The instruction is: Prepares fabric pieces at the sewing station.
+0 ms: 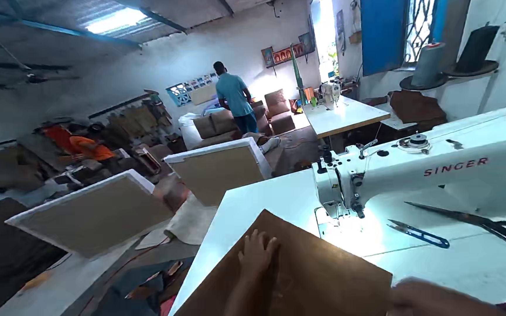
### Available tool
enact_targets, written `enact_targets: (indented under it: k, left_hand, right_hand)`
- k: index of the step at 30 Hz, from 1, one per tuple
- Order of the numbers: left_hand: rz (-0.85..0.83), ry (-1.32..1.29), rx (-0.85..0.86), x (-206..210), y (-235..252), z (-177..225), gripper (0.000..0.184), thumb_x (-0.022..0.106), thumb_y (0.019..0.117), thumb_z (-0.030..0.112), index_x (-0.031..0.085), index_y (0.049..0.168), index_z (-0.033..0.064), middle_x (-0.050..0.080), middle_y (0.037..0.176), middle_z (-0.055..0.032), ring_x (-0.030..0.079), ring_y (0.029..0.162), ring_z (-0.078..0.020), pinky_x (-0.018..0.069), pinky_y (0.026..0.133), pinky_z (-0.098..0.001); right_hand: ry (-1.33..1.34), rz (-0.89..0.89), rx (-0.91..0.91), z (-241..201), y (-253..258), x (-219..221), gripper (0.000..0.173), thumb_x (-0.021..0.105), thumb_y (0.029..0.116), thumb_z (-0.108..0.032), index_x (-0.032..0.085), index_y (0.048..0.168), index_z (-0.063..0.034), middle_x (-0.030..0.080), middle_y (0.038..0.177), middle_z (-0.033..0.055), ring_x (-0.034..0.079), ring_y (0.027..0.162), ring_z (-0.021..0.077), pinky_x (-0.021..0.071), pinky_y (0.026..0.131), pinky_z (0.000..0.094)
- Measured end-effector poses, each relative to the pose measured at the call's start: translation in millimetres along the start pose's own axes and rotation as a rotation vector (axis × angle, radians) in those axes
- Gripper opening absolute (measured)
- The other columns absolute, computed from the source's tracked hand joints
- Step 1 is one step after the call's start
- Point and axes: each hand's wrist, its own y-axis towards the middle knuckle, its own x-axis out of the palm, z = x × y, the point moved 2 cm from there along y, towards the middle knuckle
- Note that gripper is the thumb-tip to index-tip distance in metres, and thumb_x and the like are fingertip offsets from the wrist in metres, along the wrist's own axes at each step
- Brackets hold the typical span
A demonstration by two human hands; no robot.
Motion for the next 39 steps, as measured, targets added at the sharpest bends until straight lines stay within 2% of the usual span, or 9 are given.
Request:
enact_targets:
  k: [4,9,13,18,21,25,28,34,39]
  left_hand:
    - [0.028,0.102,-0.025,29,12,13,0.067,0.037,0.1064,0.057,0.036,0.160,0.0174,0.025,0.170,-0.0081,0.013,0.158,-0.0380,0.0057,0.117,-0.0768]
    - [0.017,0.131,-0.038,36,0,16,0.068,0.032,0.1063,0.059,0.033,0.162,0.0197,0.025,0.170,-0.0047,0.016,0.158,-0.0330,0.0078,0.120,-0.0723]
    - [-0.070,0.080,-0.043,11,9,13,0.065,0.048,0.1015,0.061,0.048,0.153,0.0204,0.042,0.161,-0.0081,0.032,0.151,-0.0375,0.0256,0.113,-0.0714]
    - [0.126,-0.154,-0.011,-14,61,-1,0.043,0.054,0.1069,0.027,0.057,0.140,-0.0003,0.060,0.136,-0.0267,0.055,0.130,-0.0421,0.0423,0.111,-0.0566]
    - [0.138,-0.171,-0.035,-22,85,-1,0.042,0.053,0.1076,0.026,0.058,0.142,0.0019,0.055,0.142,-0.0268,0.054,0.133,-0.0418,0.0424,0.111,-0.0573]
    - [0.049,-0.157,-0.087,-13,99,4,0.036,0.055,0.1069,0.031,0.068,0.128,0.0050,0.068,0.125,-0.0210,0.063,0.120,-0.0389,0.0454,0.104,-0.0613]
    - [0.100,-0.118,-0.147,-2,99,7,0.035,0.049,0.1092,0.030,0.070,0.126,0.0077,0.067,0.129,-0.0191,0.062,0.123,-0.0382,0.0461,0.103,-0.0619]
    - [0.115,-0.123,-0.143,-4,103,0,0.038,0.043,0.1114,0.029,0.065,0.130,0.0032,0.066,0.127,-0.0232,0.062,0.122,-0.0413,0.0458,0.102,-0.0631]
    - [0.110,-0.160,-0.126,-5,103,-3,0.038,0.040,0.1119,0.027,0.063,0.129,0.0023,0.066,0.128,-0.0242,0.063,0.120,-0.0426,0.0472,0.100,-0.0643]
  right_hand:
    - [-0.077,0.418,0.469,63,2,-41,0.040,0.055,0.1061,-0.028,0.062,0.137,-0.0025,0.062,0.135,0.0241,0.056,0.130,0.0420,0.0415,0.110,0.0571]
    - [-0.204,0.600,0.586,109,12,-35,0.047,0.063,0.1017,-0.022,0.056,0.143,-0.0020,0.059,0.138,0.0263,0.055,0.129,0.0464,0.0454,0.104,0.0614]
    - [-0.176,0.551,0.644,104,17,-43,0.049,0.070,0.0973,-0.019,0.058,0.142,-0.0048,0.060,0.133,0.0269,0.055,0.127,0.0479,0.0469,0.100,0.0635]
    - [-0.126,0.442,0.725,92,18,-54,0.031,0.068,0.0990,-0.017,0.065,0.124,0.0026,0.059,0.125,0.0284,0.062,0.114,0.0444,0.0518,0.096,0.0558]
    - [-0.044,0.345,0.627,58,13,-55,0.029,0.062,0.1025,-0.017,0.065,0.122,0.0036,0.062,0.118,0.0281,0.062,0.111,0.0442,0.0498,0.095,0.0579]
    - [0.112,0.177,0.335,-9,26,-49,0.033,0.052,0.1079,-0.024,0.060,0.125,0.0030,0.068,0.107,0.0271,0.067,0.101,0.0440,0.0508,0.089,0.0611]
    - [0.190,0.121,0.179,-52,62,-48,0.038,0.047,0.1095,-0.028,0.056,0.129,0.0032,0.066,0.105,0.0260,0.067,0.098,0.0416,0.0526,0.086,0.0575]
    - [0.240,0.180,0.103,-94,187,-57,0.048,0.053,0.1066,-0.039,0.056,0.134,-0.0001,0.066,0.116,0.0222,0.066,0.108,0.0367,0.0504,0.094,0.0556]
    - [0.178,0.201,0.203,-94,275,-70,0.044,0.048,0.1073,-0.042,0.061,0.121,-0.0022,0.067,0.110,0.0198,0.066,0.105,0.0362,0.0523,0.088,0.0562]
